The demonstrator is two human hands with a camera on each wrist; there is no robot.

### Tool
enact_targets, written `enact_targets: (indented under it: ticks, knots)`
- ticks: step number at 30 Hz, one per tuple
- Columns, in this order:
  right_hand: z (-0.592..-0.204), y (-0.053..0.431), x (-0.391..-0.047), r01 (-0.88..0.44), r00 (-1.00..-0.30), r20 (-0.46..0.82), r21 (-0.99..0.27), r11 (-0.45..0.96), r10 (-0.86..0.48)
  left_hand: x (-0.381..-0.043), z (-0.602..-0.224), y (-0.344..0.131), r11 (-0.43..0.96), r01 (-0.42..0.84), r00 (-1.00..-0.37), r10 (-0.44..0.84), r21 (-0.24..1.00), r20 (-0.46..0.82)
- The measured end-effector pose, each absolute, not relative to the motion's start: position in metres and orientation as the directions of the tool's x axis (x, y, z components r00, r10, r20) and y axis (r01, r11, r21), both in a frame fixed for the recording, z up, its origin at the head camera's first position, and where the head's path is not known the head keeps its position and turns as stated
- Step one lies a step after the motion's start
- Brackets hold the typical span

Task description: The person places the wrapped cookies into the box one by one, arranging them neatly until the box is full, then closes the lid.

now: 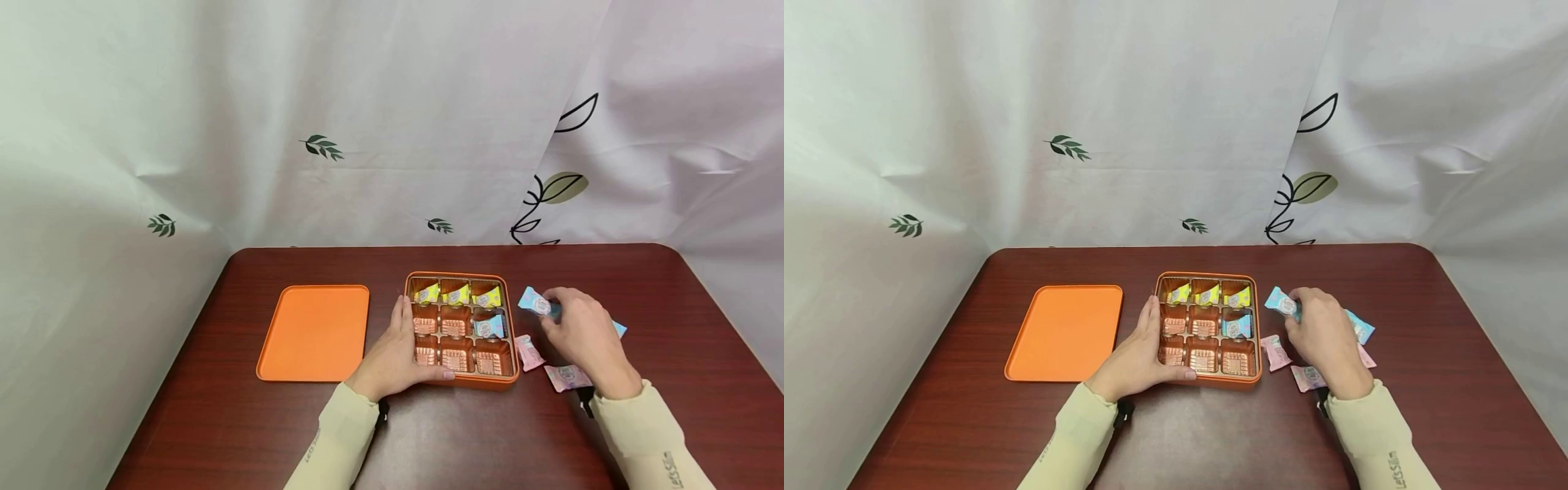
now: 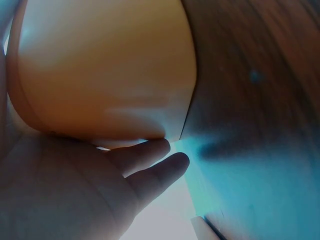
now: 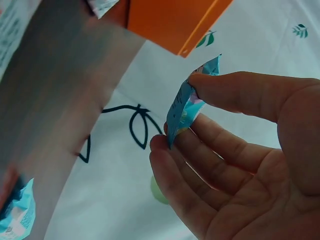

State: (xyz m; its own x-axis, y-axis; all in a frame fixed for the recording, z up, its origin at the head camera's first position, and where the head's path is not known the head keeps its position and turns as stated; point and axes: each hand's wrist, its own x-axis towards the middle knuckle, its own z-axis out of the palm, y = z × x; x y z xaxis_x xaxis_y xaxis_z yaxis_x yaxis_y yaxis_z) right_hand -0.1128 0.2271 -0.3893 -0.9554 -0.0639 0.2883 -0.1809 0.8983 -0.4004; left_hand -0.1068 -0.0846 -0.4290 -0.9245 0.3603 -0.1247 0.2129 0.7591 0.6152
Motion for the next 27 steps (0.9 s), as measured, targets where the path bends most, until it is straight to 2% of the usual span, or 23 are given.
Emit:
enact_targets:
  ticks: [27]
  knots:
    - [-0.38,0.202,-0.108,-0.231,-0.951,0.285,-0.41,0.882,-0.117,-0.107,-0.429,-0.084,0.753,0.208,-0.925,0.359,0.624,-0.125]
